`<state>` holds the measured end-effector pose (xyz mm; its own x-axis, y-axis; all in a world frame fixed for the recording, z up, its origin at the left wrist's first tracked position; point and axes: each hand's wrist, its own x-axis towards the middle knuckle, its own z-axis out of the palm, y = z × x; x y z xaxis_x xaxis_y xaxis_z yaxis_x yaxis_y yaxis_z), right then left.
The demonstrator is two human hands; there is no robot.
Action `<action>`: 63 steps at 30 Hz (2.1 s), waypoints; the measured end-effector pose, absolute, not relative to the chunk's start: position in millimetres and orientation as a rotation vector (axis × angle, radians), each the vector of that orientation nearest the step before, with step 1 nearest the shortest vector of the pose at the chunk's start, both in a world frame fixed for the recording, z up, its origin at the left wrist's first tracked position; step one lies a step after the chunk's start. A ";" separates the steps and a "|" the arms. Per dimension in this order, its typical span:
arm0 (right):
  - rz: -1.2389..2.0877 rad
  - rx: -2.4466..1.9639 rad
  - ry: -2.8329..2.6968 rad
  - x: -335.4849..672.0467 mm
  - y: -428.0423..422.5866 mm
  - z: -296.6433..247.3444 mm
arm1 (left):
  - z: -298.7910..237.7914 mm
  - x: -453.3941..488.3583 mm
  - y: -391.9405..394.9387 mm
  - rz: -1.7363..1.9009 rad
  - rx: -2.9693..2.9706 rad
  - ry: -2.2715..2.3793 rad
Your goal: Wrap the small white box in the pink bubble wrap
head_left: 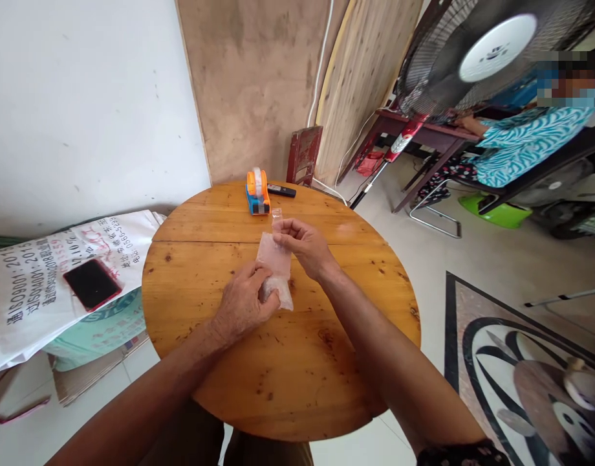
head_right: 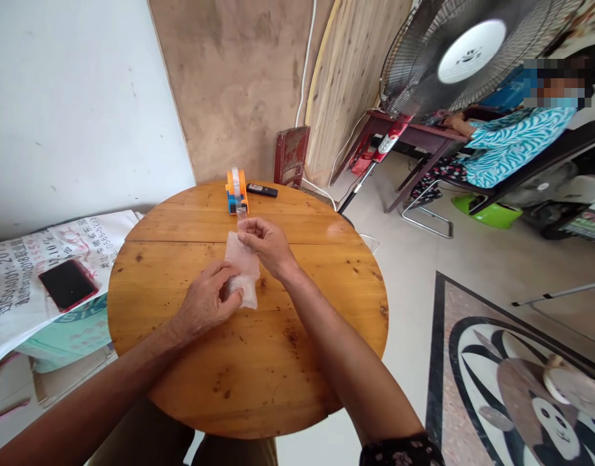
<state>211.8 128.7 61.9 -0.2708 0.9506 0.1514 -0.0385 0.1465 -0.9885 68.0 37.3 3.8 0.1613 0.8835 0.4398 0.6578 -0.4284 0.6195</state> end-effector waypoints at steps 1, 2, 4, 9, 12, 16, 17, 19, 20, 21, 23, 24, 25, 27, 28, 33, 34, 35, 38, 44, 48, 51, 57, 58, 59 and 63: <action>1.281 -0.929 -1.457 211.6 120.6 63.3 | 5.0 67.7 36.7 1.129 2.153 1.527; 1.267 -0.925 -1.450 211.5 113.0 64.4 | 5.9 67.5 36.2 1.127 2.146 1.574; 1.251 -0.925 -1.441 212.0 100.3 65.9 | 6.4 67.4 35.7 1.116 2.117 1.661; 1.241 -0.915 -1.500 217.4 79.7 66.7 | 1.2 68.0 36.4 1.082 1.903 1.758; 1.233 -0.917 -1.544 222.4 68.6 62.1 | -2.1 67.3 38.0 1.171 1.834 1.697; 1.172 -0.925 -1.596 227.5 52.0 54.7 | -3.1 65.0 39.7 1.205 1.837 1.429; 1.145 -0.925 -1.628 228.0 47.9 53.7 | -3.0 64.6 40.0 1.195 1.820 1.356; 1.078 -0.928 -1.703 228.4 40.6 52.4 | -2.8 64.1 40.4 1.194 1.777 1.242; 1.042 -0.932 -1.739 228.5 37.6 51.6 | -2.6 64.0 40.6 1.202 1.768 1.198; 1.007 -0.937 -1.768 228.5 35.0 50.6 | -2.4 63.9 40.7 1.210 1.770 1.165; 0.940 -0.948 -1.804 229.1 31.3 47.5 | -1.6 63.4 41.0 1.214 1.795 1.129; 0.911 -0.952 -1.817 229.6 30.1 45.6 | -1.0 63.0 41.0 1.207 1.805 1.125; 0.889 -0.954 -1.826 230.3 29.2 43.7 | -0.3 62.5 41.0 1.197 1.810 1.124; 0.872 -0.953 -1.840 231.8 28.3 40.6 | 1.1 61.1 40.8 1.168 1.811 1.119; 0.871 -0.950 -1.843 232.5 28.2 39.5 | 1.8 60.4 40.6 1.152 1.811 1.112; 0.881 -0.918 -1.847 233.8 29.2 38.0 | 4.9 57.0 39.4 1.089 1.823 1.129; 0.883 -0.915 -1.847 233.7 29.3 38.0 | 5.6 56.6 39.1 1.076 1.826 1.132; 0.888 -0.912 -1.846 233.5 29.2 38.2 | 6.4 56.3 38.9 1.064 1.828 1.131; 0.905 -0.904 -1.852 233.4 27.7 39.3 | 8.9 55.8 38.3 1.057 1.831 1.096; 0.945 -0.922 -1.902 234.2 23.9 41.7 | 18.2 51.6 35.3 1.063 1.886 1.042; 0.892 -0.908 -1.951 235.9 25.2 40.2 | 20.3 46.7 34.4 0.951 2.041 1.008; 0.846 -0.901 -1.979 237.3 26.8 38.0 | 12.6 47.0 35.6 0.937 2.170 1.050; 0.794 -0.907 -2.011 236.8 26.6 37.4 | -1.6 50.0 37.8 0.949 2.222 1.132; 0.789 -0.909 -2.012 236.6 26.3 37.7 | -1.3 50.3 37.7 0.950 2.207 1.131; 0.788 -0.908 -2.011 236.5 26.1 37.9 | -0.2 50.6 37.5 0.955 2.189 1.131; 0.835 -0.896 -1.948 236.7 27.4 36.7 | 7.2 53.7 36.1 1.030 2.100 1.125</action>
